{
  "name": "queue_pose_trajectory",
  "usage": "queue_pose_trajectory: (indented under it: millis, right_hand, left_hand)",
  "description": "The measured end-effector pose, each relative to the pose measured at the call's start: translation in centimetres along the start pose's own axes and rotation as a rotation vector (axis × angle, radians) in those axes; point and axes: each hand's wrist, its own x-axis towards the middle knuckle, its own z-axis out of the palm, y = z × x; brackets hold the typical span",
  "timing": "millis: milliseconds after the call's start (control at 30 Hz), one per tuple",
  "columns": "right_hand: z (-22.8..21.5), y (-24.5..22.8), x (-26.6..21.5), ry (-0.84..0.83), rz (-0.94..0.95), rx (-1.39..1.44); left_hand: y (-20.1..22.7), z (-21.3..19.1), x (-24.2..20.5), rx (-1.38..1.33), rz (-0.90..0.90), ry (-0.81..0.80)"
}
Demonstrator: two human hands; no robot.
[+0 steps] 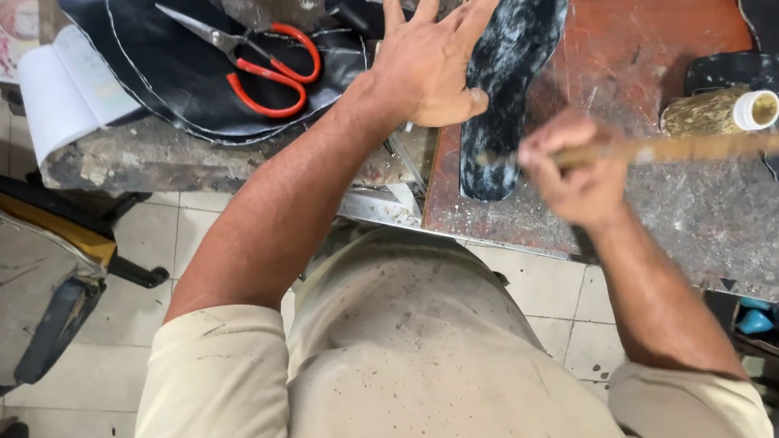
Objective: The person applies glue to the sole of a pink high-heeled shoe using a brush. They then move to a workbench and apply glue to black shoe insoles and the bottom of a black shoe sole.
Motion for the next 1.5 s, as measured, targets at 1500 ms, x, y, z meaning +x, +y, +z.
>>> queue_pose_trajectory:
  millis: [1500]
  right_hand:
    - [-6.2,-6.7,5.7,0.535,-0.049,-0.632]
  left_hand:
    - [0.2,-1.0,-0.4,-0.008,0.068,-0.103]
